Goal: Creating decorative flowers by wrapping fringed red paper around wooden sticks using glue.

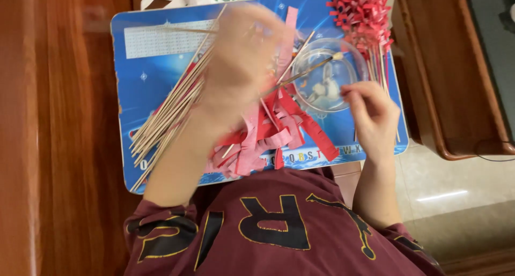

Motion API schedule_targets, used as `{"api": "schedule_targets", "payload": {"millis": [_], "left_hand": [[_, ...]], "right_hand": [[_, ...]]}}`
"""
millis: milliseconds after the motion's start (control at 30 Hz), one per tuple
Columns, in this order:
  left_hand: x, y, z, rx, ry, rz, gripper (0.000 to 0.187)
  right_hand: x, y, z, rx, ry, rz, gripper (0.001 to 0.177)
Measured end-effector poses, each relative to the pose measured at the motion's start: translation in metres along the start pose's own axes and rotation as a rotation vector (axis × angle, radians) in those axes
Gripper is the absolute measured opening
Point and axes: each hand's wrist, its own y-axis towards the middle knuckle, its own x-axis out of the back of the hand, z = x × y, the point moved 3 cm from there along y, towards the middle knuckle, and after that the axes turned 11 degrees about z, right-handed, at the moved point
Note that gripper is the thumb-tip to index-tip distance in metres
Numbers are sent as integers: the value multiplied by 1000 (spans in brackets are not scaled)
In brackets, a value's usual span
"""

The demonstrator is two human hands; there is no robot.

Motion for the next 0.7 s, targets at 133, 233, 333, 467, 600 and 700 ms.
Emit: {"api": "schedule_targets", "payload": {"millis": [133, 233, 333, 467, 600, 700], "left_hand": [[-40, -34, -73, -360, -34, 64, 21], [-63, -49, -107, -498, -4, 154, 18], [-59, -45, -113, -526, -182, 164, 19], [-48, -25, -72, -415, -50, 72, 27], [-93, -3, 61, 45, 205, 435, 12], [-130, -14, 118, 7, 468, 413, 7]], "right_hand": [[-8, -7, 2, 48, 41, 50, 14], [-2, -13, 0, 146, -88, -64, 17], [7, -19, -5, 244, -217, -187, 22], [25, -32, -10, 369, -398, -356, 30], [50, -27, -28, 134, -5, -476, 32], [46, -12, -33, 121, -190, -320, 31]]}}
